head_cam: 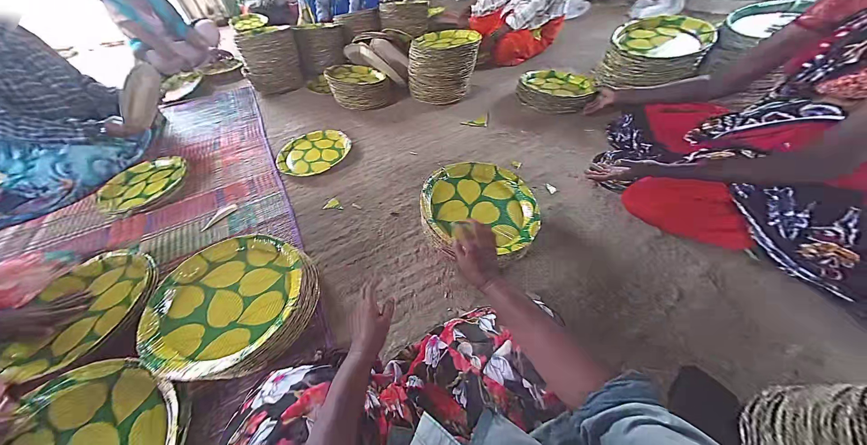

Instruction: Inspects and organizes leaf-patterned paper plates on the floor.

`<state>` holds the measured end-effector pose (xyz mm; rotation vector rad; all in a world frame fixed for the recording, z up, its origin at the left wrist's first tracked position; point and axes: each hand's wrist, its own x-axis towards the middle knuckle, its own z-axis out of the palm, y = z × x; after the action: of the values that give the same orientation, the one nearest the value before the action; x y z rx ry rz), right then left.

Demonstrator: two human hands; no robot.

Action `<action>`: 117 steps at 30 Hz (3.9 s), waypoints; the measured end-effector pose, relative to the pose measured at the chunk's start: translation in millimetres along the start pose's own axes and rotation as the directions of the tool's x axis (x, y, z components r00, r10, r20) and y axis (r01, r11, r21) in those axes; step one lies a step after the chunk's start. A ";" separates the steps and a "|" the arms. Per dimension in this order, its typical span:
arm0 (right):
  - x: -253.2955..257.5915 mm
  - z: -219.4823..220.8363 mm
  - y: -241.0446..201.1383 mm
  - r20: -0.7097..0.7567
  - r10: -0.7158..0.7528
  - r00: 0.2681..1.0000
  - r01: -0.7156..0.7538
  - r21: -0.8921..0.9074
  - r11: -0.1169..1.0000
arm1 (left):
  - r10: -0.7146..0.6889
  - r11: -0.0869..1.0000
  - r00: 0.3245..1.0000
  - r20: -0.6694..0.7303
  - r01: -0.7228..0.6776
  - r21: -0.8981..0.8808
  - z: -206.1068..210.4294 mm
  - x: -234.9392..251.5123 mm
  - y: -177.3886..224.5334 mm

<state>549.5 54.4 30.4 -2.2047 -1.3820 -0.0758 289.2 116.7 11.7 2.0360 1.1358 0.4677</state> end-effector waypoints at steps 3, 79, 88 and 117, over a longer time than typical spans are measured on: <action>1.5 -1.4 55.8 -0.156 0.518 0.841 -0.493 0.173 0.853 | -0.082 0.988 0.977 0.197 0.053 0.147 22.3 3.0 -18.0; -25.9 36.2 -23.6 0.348 0.287 0.893 -0.189 -0.288 0.939 | -0.396 0.844 0.857 0.329 0.199 0.498 33.5 -4.8 -61.6; -25.4 30.3 -11.2 0.295 0.262 0.919 -0.203 -0.217 0.955 | -0.410 0.847 0.848 0.335 0.218 0.485 29.8 -4.2 -57.8; -59.7 77.3 -42.5 0.774 -0.407 0.486 0.432 0.192 0.881 | -0.257 0.846 0.959 0.122 0.162 0.508 32.9 -0.2 -60.6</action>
<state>467.5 55.5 -37.5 -1.8902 -2.4056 0.8487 275.0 122.3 -55.6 2.2827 1.4497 -0.1470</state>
